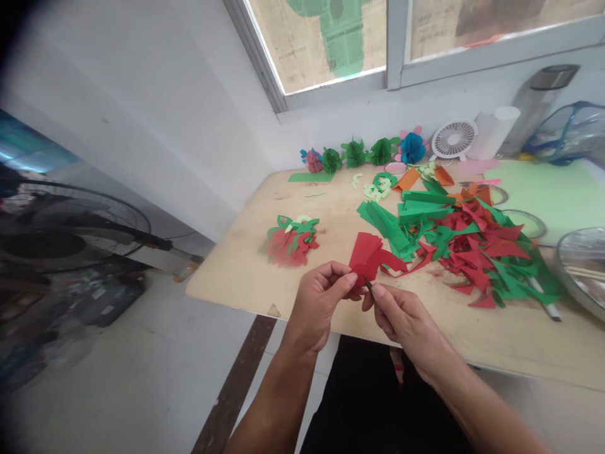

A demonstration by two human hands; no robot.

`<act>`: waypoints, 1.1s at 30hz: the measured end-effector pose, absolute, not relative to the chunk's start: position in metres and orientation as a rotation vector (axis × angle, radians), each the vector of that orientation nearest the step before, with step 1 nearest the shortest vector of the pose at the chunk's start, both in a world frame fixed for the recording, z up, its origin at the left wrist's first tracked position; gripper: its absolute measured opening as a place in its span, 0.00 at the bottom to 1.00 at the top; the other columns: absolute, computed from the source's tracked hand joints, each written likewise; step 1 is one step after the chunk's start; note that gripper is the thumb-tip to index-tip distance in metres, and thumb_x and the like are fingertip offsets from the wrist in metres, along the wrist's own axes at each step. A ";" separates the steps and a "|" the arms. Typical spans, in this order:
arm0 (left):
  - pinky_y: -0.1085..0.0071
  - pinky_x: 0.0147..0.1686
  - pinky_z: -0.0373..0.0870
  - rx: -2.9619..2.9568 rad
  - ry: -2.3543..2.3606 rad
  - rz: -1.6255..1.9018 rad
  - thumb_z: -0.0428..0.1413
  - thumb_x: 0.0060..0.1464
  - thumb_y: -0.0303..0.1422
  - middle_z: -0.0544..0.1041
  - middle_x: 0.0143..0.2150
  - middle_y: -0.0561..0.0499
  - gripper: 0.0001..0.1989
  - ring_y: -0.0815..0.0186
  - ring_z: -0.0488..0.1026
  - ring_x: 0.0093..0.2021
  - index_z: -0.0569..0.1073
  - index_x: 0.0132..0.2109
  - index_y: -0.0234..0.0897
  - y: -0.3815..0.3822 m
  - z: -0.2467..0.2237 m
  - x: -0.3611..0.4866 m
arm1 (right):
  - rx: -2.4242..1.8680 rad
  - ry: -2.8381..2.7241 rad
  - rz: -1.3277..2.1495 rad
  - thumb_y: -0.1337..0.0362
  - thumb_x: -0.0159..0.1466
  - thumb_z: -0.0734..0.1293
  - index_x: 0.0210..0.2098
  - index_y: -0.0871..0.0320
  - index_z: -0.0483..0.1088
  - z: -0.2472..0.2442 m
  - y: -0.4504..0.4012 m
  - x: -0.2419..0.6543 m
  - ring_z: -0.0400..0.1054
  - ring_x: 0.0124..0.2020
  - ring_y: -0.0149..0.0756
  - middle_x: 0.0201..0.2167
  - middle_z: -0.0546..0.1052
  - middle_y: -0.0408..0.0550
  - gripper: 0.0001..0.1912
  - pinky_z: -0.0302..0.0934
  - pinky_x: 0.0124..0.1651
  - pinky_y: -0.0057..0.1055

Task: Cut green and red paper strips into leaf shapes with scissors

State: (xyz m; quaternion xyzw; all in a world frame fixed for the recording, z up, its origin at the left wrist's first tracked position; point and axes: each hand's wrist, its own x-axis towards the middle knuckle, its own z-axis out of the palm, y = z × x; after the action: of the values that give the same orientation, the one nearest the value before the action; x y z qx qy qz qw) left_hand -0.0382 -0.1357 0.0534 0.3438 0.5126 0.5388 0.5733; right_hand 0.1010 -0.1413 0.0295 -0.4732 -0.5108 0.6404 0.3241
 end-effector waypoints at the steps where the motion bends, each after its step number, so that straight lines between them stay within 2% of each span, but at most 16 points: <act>1: 0.74 0.28 0.69 0.804 1.203 1.262 0.60 0.44 0.32 0.75 0.23 0.51 0.06 0.70 0.73 0.24 0.72 0.27 0.33 -0.136 0.053 -0.038 | -1.243 -1.341 1.678 0.46 0.64 0.56 0.28 0.58 0.66 0.029 -0.141 0.101 0.42 0.16 0.26 0.15 0.52 0.36 0.22 0.36 0.19 0.28; 33: 0.72 0.30 0.69 0.821 1.143 1.190 0.59 0.46 0.31 0.76 0.23 0.51 0.06 0.70 0.73 0.25 0.71 0.27 0.33 -0.136 0.058 -0.046 | -1.301 -1.444 1.647 0.46 0.63 0.56 0.26 0.58 0.66 0.036 -0.138 0.101 0.41 0.16 0.26 0.14 0.51 0.35 0.23 0.36 0.19 0.26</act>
State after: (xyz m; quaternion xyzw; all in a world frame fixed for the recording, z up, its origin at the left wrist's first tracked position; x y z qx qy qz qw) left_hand -0.0462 -0.1361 0.0582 0.3550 0.4939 0.5142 0.6047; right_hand 0.1012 -0.1385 0.0357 -0.4881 -0.5421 0.6182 0.2927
